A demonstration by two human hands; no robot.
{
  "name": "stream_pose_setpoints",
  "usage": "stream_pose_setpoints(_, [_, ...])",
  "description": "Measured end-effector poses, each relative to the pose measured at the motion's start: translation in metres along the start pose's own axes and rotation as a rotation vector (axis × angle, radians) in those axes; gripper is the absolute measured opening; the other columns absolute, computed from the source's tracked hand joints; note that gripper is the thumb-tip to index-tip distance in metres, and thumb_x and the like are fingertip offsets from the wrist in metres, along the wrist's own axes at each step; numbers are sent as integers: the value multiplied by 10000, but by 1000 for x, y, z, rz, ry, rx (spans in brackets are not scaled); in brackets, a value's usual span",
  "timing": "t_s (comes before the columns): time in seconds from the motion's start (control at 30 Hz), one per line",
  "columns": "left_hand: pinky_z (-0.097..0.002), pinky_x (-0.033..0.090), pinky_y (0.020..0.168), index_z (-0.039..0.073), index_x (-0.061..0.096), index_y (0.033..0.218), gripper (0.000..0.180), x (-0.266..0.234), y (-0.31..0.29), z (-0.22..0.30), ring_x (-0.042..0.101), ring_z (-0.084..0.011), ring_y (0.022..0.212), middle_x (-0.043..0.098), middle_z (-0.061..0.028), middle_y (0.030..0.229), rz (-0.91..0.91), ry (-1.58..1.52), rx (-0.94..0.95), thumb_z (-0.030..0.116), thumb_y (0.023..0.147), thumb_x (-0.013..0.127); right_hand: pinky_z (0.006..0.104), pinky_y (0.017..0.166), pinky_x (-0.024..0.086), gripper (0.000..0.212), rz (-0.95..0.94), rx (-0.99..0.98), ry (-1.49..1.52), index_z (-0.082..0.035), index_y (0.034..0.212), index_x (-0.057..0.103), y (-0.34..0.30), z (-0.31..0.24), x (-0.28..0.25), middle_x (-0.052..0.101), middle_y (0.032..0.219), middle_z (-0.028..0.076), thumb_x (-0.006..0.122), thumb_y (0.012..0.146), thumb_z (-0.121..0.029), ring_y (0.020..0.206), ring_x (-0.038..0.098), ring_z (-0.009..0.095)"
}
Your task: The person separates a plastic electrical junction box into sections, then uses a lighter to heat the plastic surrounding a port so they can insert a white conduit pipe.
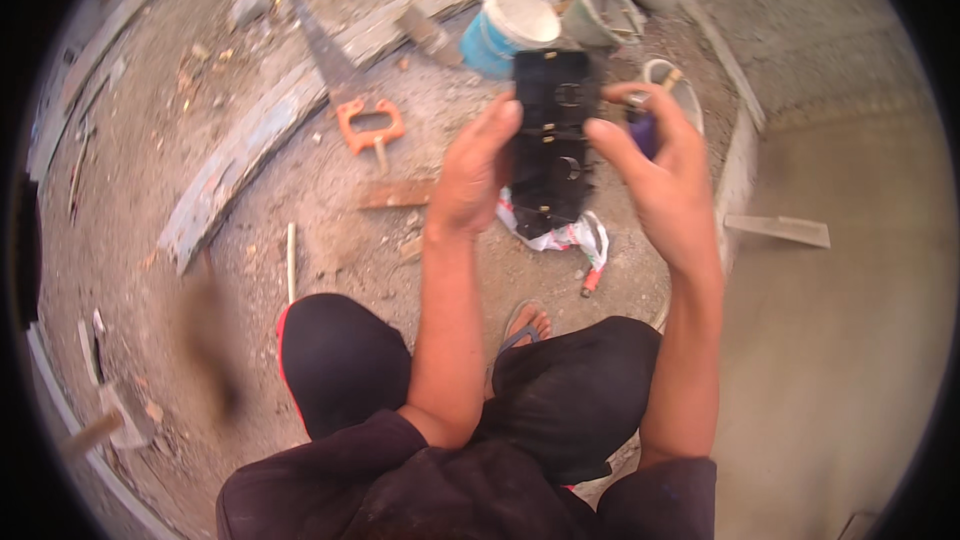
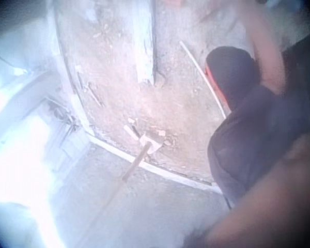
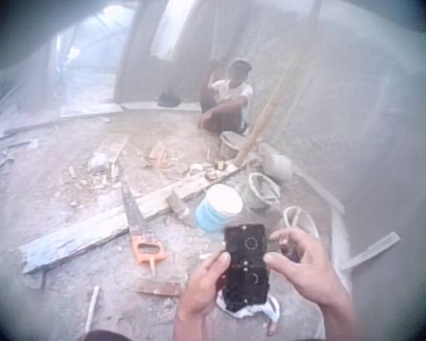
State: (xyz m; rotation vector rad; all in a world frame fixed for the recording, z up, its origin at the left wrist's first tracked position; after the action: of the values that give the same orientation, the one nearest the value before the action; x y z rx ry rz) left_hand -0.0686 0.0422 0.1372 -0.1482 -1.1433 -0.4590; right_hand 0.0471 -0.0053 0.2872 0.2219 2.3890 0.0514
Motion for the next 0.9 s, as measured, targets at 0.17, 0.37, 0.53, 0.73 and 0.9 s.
stream_pose_setpoints(0.17, [-221, 554, 751, -5, 577, 1297, 423, -10, -7, 28, 677, -93, 922, 694, -42, 1058, 265, 331, 92, 336, 1051, 539, 249, 658, 435, 449, -269, 17, 16, 20, 1172, 649, 47, 2, 18, 618, 817, 23, 768, 857, -278, 730, 543, 90])
stream_pose_setpoints(0.37, [-259, 543, 644, -18, 646, 1121, 538, -11, -12, 93, 678, -130, 748, 704, -87, 911, 694, 666, 538, 471, 1075, 426, 239, 509, 295, 322, -675, -318, 170, -53, 1051, 647, 92, -30, 75, 438, 653, -76, 737, 902, -324, 578, 387, 36])
stream_pose_setpoints(0.53, [-286, 563, 656, -11, 696, 1095, 765, 31, -17, 157, 688, -148, 717, 715, -107, 888, 589, 1114, 367, 681, 1005, 382, 267, 561, 466, 379, -541, -432, 342, -53, 882, 615, 132, -28, 71, 512, 728, -18, 622, 985, -417, 619, 504, 62])
stream_pose_setpoints(0.73, [-318, 561, 719, 15, 673, 1180, 676, 36, -49, 173, 684, -151, 804, 710, -78, 950, 687, 1281, -115, 629, 1012, 445, 309, 562, 541, 383, -844, -161, 749, -33, 946, 650, 98, 19, 125, 591, 851, 44, 555, 1016, -397, 641, 565, 102])
stream_pose_setpoints(0.9, [-326, 588, 688, -10, 675, 1148, 703, -15, -82, 161, 697, -176, 740, 719, -113, 940, 877, 1155, -336, 639, 1005, 446, 244, 448, 393, 464, -918, -55, 763, -46, 833, 627, 33, 69, 188, 509, 608, -4, 504, 1041, -442, 479, 482, 87])
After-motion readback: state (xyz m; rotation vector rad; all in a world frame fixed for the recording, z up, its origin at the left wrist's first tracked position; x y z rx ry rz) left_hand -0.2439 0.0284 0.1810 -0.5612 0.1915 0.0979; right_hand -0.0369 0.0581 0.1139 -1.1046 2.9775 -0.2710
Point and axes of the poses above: each hand's wrist, its own y-axis towards the middle knuckle, its own x-axis out of the palm, z = x × y, the point moved 2 cm from there along y, towards the middle knuckle
